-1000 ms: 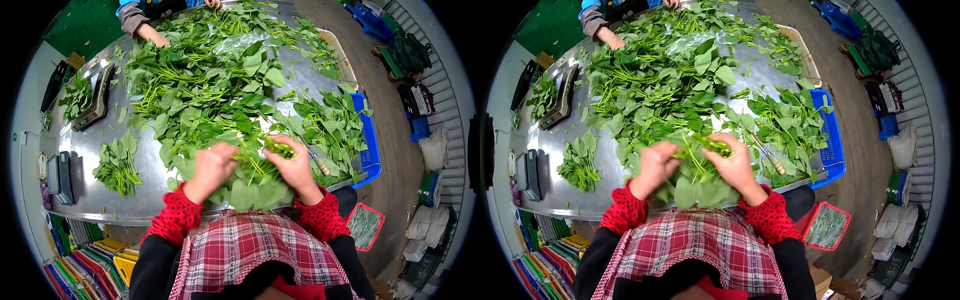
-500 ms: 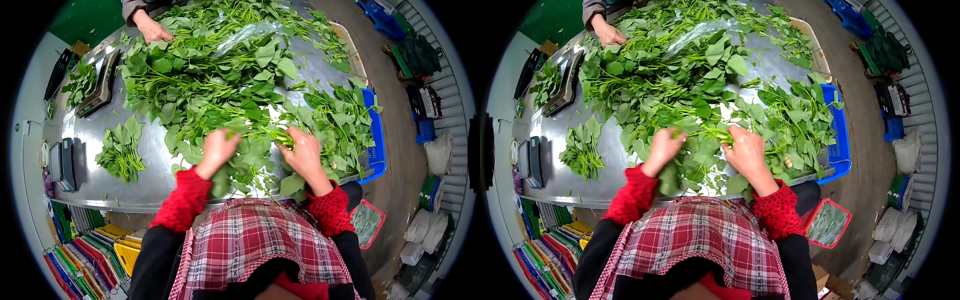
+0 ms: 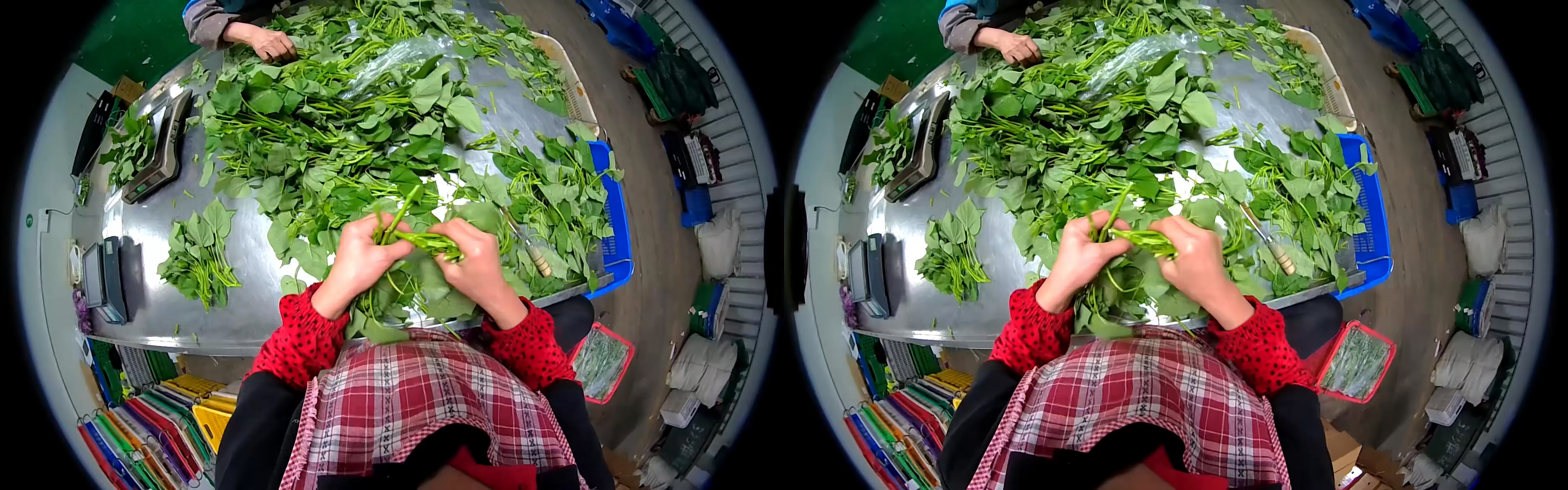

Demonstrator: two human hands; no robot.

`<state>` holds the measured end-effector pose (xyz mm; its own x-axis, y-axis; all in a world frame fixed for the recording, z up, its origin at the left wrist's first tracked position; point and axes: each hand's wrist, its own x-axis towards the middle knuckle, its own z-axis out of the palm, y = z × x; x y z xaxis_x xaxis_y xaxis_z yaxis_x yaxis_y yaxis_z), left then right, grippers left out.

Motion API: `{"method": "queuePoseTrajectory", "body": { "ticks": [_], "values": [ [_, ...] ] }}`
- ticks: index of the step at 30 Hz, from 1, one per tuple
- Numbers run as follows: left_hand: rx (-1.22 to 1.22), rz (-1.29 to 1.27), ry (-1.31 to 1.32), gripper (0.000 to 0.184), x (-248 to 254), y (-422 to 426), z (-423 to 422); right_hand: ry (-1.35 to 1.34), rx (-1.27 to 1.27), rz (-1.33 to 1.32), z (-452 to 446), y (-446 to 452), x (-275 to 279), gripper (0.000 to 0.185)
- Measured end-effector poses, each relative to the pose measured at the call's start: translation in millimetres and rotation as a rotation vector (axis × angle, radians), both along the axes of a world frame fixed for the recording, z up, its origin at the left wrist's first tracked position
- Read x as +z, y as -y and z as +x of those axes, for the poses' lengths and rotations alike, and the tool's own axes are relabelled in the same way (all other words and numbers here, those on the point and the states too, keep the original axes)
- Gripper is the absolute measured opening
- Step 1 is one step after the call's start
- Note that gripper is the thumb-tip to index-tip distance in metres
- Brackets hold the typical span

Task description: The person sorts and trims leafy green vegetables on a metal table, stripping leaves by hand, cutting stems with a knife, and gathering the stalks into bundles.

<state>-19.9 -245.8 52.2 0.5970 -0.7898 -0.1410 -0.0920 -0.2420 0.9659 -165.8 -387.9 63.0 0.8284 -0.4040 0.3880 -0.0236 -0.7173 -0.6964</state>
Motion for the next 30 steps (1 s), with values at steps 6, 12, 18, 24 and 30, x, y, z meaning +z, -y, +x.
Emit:
{"method": "queuePoseTrajectory", "body": {
  "ticks": [6, 12, 18, 24, 30],
  "values": [
    [0.239, -0.102, -0.249, 0.021, 24.7, -8.2, 11.7, -0.004, -0.217, 0.934, -0.6, 9.5, 4.1, 0.022],
    [0.181, -0.375, -0.264, 0.012, 19.4, 19.2, -10.9, -0.065, -0.009, 1.159, 2.0, -9.8, 17.8, 0.028],
    [-0.098, -0.307, 0.068, 0.013, -12.8, 16.2, -15.5, 0.073, -0.050, 0.790, 10.0, -1.2, 2.4, 0.037],
    [0.070, -0.250, -0.485, 0.032, -14.7, 14.6, -57.1, 0.077, -0.069, 0.877, 11.2, -6.3, -13.7, 0.040],
    [-0.192, -0.164, -0.012, 0.062, -25.0, 14.8, -46.7, -0.101, 0.087, 0.587, 13.5, -7.9, 2.3, 0.045]
  ]
}}
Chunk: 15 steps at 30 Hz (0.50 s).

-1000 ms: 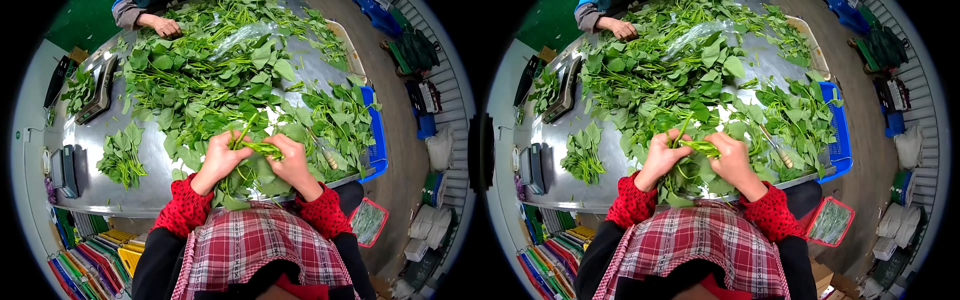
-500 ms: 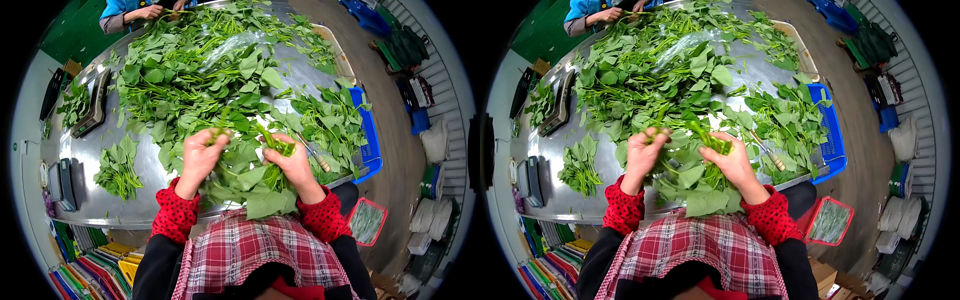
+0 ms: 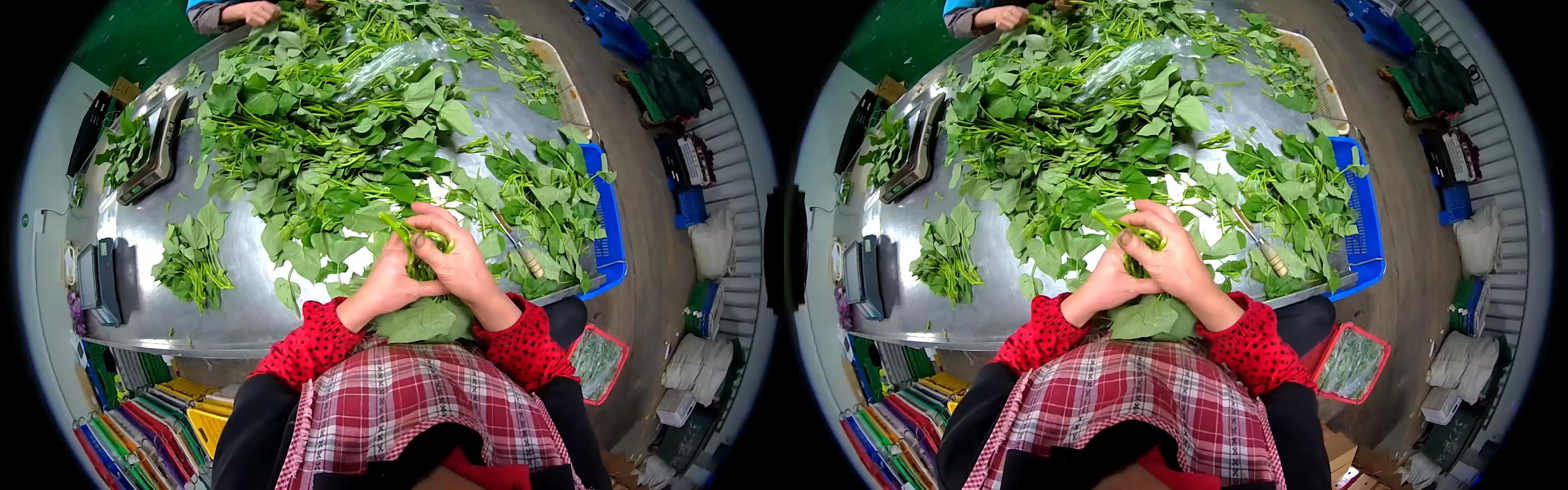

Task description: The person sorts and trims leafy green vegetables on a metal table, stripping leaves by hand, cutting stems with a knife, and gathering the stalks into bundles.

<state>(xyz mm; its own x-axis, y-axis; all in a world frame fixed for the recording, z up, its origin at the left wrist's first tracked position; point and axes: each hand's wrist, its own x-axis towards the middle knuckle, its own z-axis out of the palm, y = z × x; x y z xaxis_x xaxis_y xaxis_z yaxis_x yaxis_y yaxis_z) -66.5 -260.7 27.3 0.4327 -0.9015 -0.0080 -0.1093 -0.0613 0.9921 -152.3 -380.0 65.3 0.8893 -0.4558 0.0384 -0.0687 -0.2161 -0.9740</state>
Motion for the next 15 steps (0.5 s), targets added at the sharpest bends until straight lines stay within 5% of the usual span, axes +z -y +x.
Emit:
{"method": "queuePoseTrajectory", "body": {
  "ticks": [2, 4, 6, 9, 10, 11, 12, 13, 15],
  "values": [
    [0.114, -0.080, 0.198, 0.068, -3.3, 4.3, -6.1, 0.016, -0.018, 0.097, 8.6, 0.5, 5.1, 0.049],
    [0.052, -0.131, -0.455, 0.069, 7.5, 5.5, -10.8, 0.162, -0.170, 0.421, 14.7, -0.3, 15.8, 0.053],
    [0.126, -0.168, -0.578, 0.063, 10.4, 4.3, -16.9, 0.164, -0.144, 0.363, 13.7, -2.3, 7.1, 0.065],
    [0.157, -0.032, -0.401, 0.057, 9.2, -1.7, -7.7, 0.065, 0.044, -0.184, -3.9, 9.9, -5.0, 0.072],
    [0.104, 0.059, -0.569, 0.054, 25.7, -2.3, 8.8, -0.016, -0.041, 0.259, -14.3, 18.1, 4.7, 0.062],
    [0.075, 0.091, -0.560, 0.050, 31.8, -11.3, 31.2, -0.048, -0.171, 0.230, -37.0, 54.9, -26.2, 0.047],
    [0.069, 0.116, -0.552, 0.045, 33.7, -20.7, 52.3, -0.227, -0.323, -0.119, -57.5, 83.1, -29.8, 0.034],
    [0.032, 0.164, -0.464, 0.040, 30.5, -24.5, 70.4, -0.267, -0.322, -0.828, -90.6, 117.4, -63.1, 0.036],
    [-0.008, 0.251, -0.356, 0.031, 32.4, -28.7, 82.4, -0.930, -0.259, -0.909, -136.8, 137.4, -100.6, 0.038]
  ]
}}
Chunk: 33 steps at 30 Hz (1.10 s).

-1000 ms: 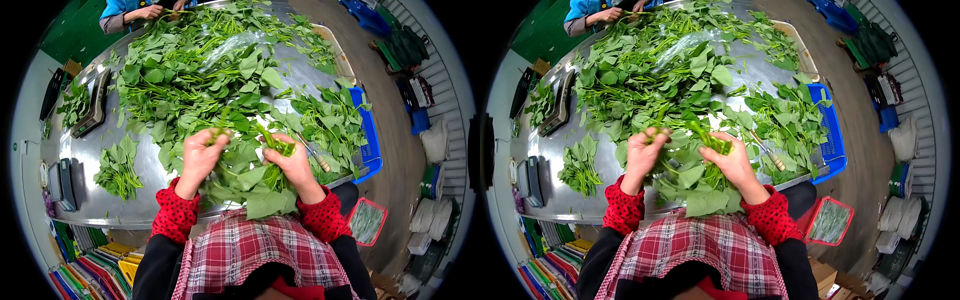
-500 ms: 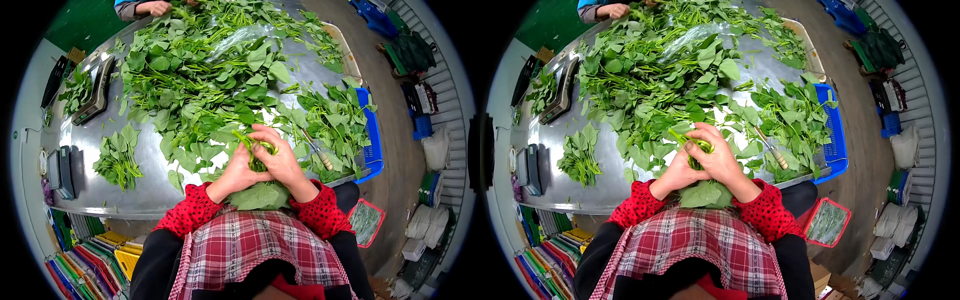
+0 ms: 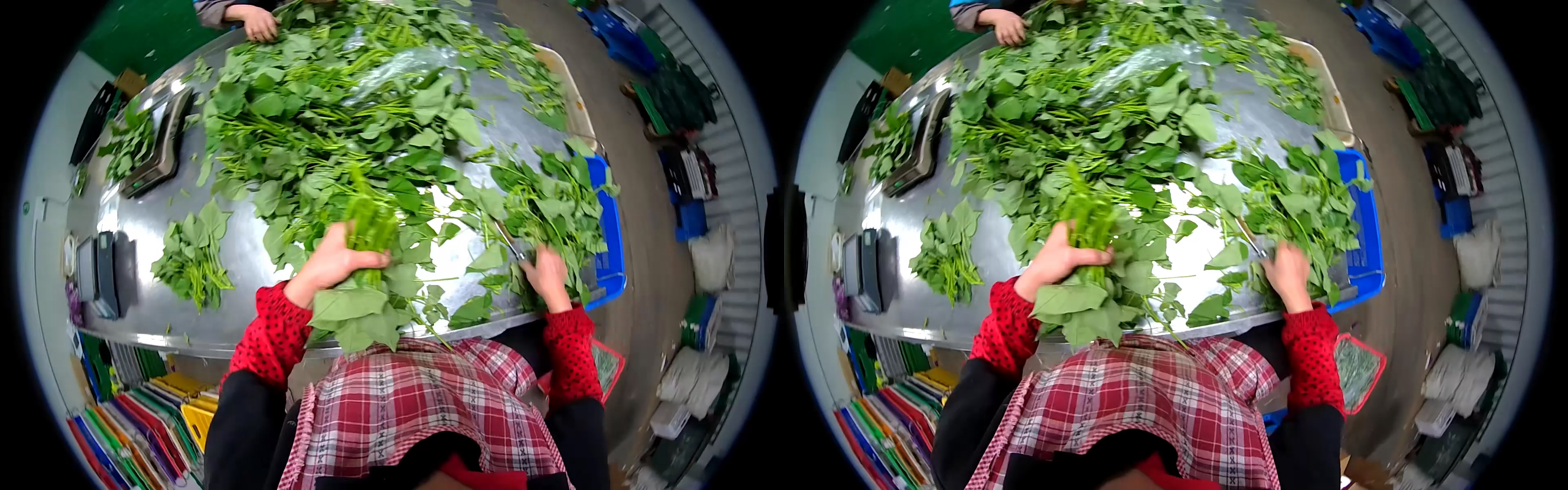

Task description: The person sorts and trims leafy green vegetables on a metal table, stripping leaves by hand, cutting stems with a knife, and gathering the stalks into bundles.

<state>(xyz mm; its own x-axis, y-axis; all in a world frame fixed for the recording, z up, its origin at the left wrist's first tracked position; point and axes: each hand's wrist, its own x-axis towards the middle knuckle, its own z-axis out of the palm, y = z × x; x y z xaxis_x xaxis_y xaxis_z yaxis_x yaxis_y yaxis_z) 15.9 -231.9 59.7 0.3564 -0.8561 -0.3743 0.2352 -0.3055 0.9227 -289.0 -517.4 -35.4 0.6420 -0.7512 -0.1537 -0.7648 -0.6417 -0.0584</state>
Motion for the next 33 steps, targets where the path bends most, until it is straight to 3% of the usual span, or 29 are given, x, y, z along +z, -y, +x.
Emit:
{"method": "queuePoseTrajectory", "body": {
  "ticks": [4, 5, 8, 10, 11, 13, 17, 19, 21, 23, 25, 26, 27, 30, 32, 33],
  "values": [
    [-0.100, -0.036, 0.004, 0.035, -9.4, 13.9, -14.5, 0.010, 0.031, 0.075, -32.5, -6.2, -12.5, 0.028],
    [-0.065, -0.004, 0.000, 0.035, -5.1, 16.8, -16.1, 0.041, 0.016, 0.113, -33.9, -12.8, -3.6, 0.026],
    [-0.061, 0.085, -0.015, 0.037, -10.3, 21.5, -17.1, 0.526, 0.133, 0.260, -24.7, -42.1, 36.3, 0.033],
    [-0.154, 0.133, 0.009, 0.043, -27.8, 30.3, -25.6, 0.464, -0.030, 0.593, 15.7, -80.3, 83.8, 0.032],
    [-0.175, 0.129, 0.003, 0.043, -34.7, 35.2, -31.4, 0.630, 0.184, 0.486, 31.6, -93.3, 81.3, 0.028],
    [-0.259, 0.140, 0.179, 0.049, -41.3, 38.9, -39.5, 0.678, 0.303, 0.411, 64.6, -112.2, 91.0, 0.022],
    [-0.319, 0.237, 0.499, 0.056, -11.5, 38.7, -42.3, 0.649, 0.363, 0.402, 85.0, -109.1, 91.2, 0.022],
    [-0.314, 0.293, 0.531, 0.054, -14.2, 32.5, -44.7, 0.680, 0.359, 0.388, 78.4, -105.3, 80.3, 0.024],
    [-0.341, 0.215, 0.315, 0.054, -21.8, 22.9, -45.6, 0.600, 0.370, 0.612, 49.7, -91.2, 57.6, 0.031],
    [-0.318, 0.184, 0.320, 0.049, -31.7, 16.8, -48.7, 0.331, 0.008, 1.162, 23.7, -83.7, 54.8, 0.037],
    [0.066, 0.027, -0.068, 0.043, -14.1, 15.7, -45.7, 0.318, -0.114, 0.987, 8.8, -82.5, 40.0, 0.038],
    [0.137, -0.015, -0.053, 0.037, -3.5, 17.9, -40.2, 0.349, -0.090, 0.829, -6.4, -75.2, 11.8, 0.041],
    [0.171, -0.057, -0.031, 0.036, 6.1, 17.9, -36.1, 0.340, -0.086, 0.832, -6.8, -71.8, 13.1, 0.041],
    [0.051, 0.063, -0.051, 0.031, 22.2, 17.8, -16.8, 0.191, 0.038, 0.364, 16.0, -75.1, 38.6, 0.041],
    [-0.013, 0.001, -0.147, 0.032, 15.7, 21.3, -14.8, 0.517, 0.406, -0.021, 42.8, -71.5, 50.7, 0.047],
    [-0.068, -0.064, -0.273, 0.034, 13.6, 24.2, -18.9, 0.631, 0.375, 0.211, 58.4, -75.1, 66.9, 0.050]
  ]
}}
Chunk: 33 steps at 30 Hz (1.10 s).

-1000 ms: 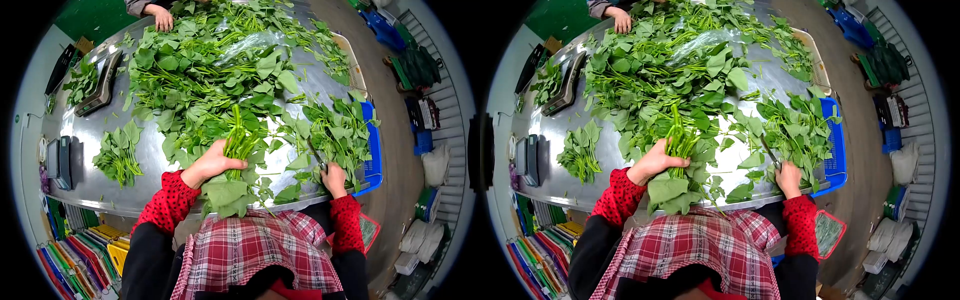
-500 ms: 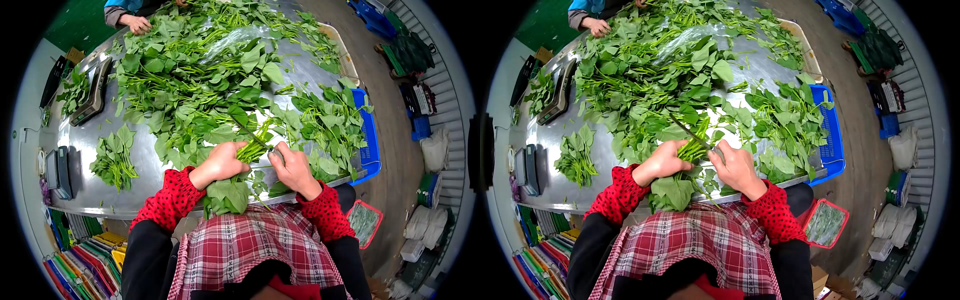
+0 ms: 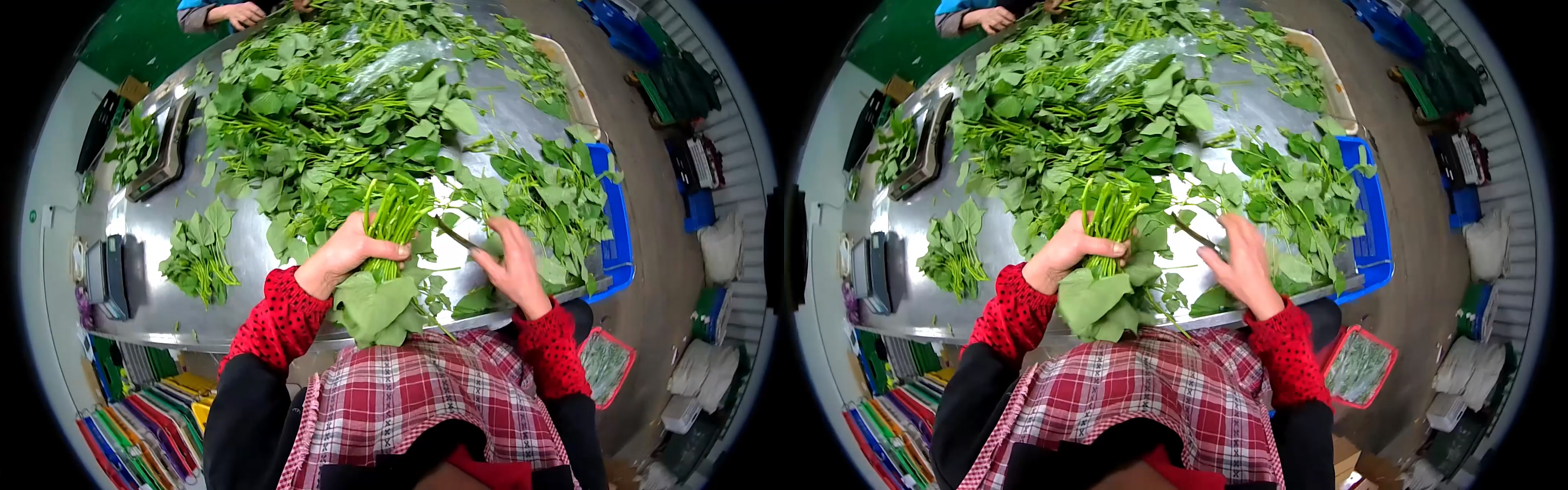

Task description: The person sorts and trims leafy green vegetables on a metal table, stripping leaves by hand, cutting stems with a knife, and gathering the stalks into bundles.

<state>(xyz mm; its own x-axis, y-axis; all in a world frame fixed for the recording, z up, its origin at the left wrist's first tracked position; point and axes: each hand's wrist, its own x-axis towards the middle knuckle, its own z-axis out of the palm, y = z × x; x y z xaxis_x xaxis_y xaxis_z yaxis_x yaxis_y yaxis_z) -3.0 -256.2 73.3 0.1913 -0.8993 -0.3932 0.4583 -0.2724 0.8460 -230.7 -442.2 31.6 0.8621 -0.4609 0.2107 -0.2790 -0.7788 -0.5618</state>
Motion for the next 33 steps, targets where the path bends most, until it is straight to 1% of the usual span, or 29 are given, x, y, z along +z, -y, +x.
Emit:
{"method": "queuePoseTrajectory", "body": {
  "ticks": [1, 2, 3, 4, 5, 6, 7, 8, 10, 11, 12, 14, 15, 16, 17, 18, 19, 21, 22, 24, 25, 26, 27, 28, 29, 30, 31, 33],
  "values": [
    [-0.033, -0.022, -0.062, 0.039, 5.6, 1.4, -6.3, 0.067, 0.032, 0.246, 16.1, -6.9, 19.3, 0.053],
    [-0.128, -0.050, -0.016, 0.045, 8.6, 1.9, -7.4, 0.102, 0.167, 0.555, 28.6, -9.2, 35.7, 0.052],
    [-0.154, -0.073, 0.007, 0.047, 12.9, 3.4, -11.5, 0.181, 0.268, 0.899, 38.7, -11.1, 32.1, 0.047],
    [-0.175, -0.094, 0.027, 0.050, 15.5, 3.4, -15.9, 0.211, 0.264, 1.104, 49.5, -16.3, 38.7, 0.043],
    [-0.247, -0.045, 0.089, 0.049, 11.9, 2.2, -15.4, 0.101, 0.314, 1.068, 57.5, -12.2, 45.8, 0.043],
    [-0.257, -0.044, 0.088, 0.049, 14.8, 2.1, -16.2, -0.012, 0.369, 1.030, 64.3, -9.0, 50.5, 0.043],
    [-0.298, 0.015, 0.199, 0.042, 20.2, 0.9, -17.0, 0.003, 0.306, 1.163, 68.7, -12.2, 51.5, 0.036],
    [-0.333, 0.073, 0.312, 0.036, 23.3, -0.8, -17.1, 0.001, 0.309, 1.164, 69.4, -14.6, 52.7, 0.036],
    [-0.280, 0.056, 0.317, 0.035, 22.7, -4.9, -18.8, 0.252, 0.160, 1.522, 71.3, -20.0, 55.7, 0.031],
    [-0.238, 0.040, 0.322, 0.035, 21.9, -7.0, -19.5, 0.309, 0.100, 1.623, 74.5, -26.6, 57.2, 0.028],
    [-0.197, 0.025, 0.325, 0.035, 21.2, -8.3, -19.2, 0.309, 0.102, 1.626, 74.7, -28.8, 53.5, 0.028],
    [-0.193, 0.013, 0.365, 0.031, 24.5, -8.5, -15.3, 0.586, 0.015, 1.781, 75.4, -30.4, 43.4, 0.025],
    [-0.237, -0.021, 0.426, 0.030, 34.0, -5.9, -14.3, 0.614, -0.024, 1.762, 74.4, -36.2, 43.0, 0.025],
    [-0.287, -0.051, 0.486, 0.029, 43.7, -4.1, -14.4, 0.627, 0.013, 1.878, 73.3, -41.9, 44.5, 0.027],
    [-0.309, -0.158, 0.572, 0.028, 51.4, -0.4, -18.7, 0.682, 0.199, 1.989, 71.4, -41.4, 45.1, 0.028],
    [-0.315, -0.155, 0.571, 0.028, 51.0, -0.4, -18.9, 0.741, 0.392, 2.089, 68.8, -39.7, 45.7, 0.029],
    [-0.342, -0.150, 0.574, 0.029, 50.6, 0.4, -17.9, 0.755, 0.390, 2.087, 66.6, -36.1, 46.3, 0.029],
    [-0.385, -0.152, 0.603, 0.033, 44.2, 1.6, -16.1, 0.396, 0.214, 1.384, 63.8, -26.8, 50.6, 0.032],
    [-0.388, -0.157, 0.603, 0.033, 41.7, 0.1, -15.2, 0.399, 0.211, 1.379, 65.2, -22.3, 54.7, 0.032],
    [-0.361, -0.002, 0.348, 0.034, 40.2, -3.9, -15.6, 0.327, 0.155, 1.586, 67.0, -16.1, 62.2, 0.037],
    [-0.397, -0.034, 0.378, 0.034, 32.8, -3.8, -14.6, 0.269, 0.458, 1.536, 67.0, -9.0, 56.1, 0.043],
    [-0.397, -0.032, 0.377, 0.034, 31.6, -3.4, -17.5, 0.253, 0.436, 1.426, 66.7, -12.0, 55.8, 0.040],
    [-0.324, -0.057, 0.287, 0.035, 38.8, 0.7, -23.1, 0.235, 0.410, 1.315, 70.1, -17.8, 66.5, 0.038],
    [-0.252, -0.081, 0.199, 0.037, 43.3, 2.7, -25.7, 0.206, 0.323, 1.234, 73.4, -24.0, 73.6, 0.033],
    [-0.322, -0.022, 0.232, 0.039, 32.6, -2.1, -21.8, 0.210, 0.327, 1.234, 76.3, -29.2, 73.7, 0.033],
    [-0.322, -0.021, 0.237, 0.039, 31.7, -3.6, -21.9, 0.308, 0.181, 1.358, 78.9, -34.0, 72.7, 0.029],
    [-0.305, -0.037, 0.328, 0.039, 31.2, -5.2, -22.0, 0.405, 0.031, 1.476, 80.9, -36.0, 70.5, 0.025],
    [-0.283, -0.055, 0.456, 0.039, 37.5, -3.2, -23.1, 0.561, -0.030, 1.702, 86.1, -35.3, 57.7, 0.020]
  ]
}}
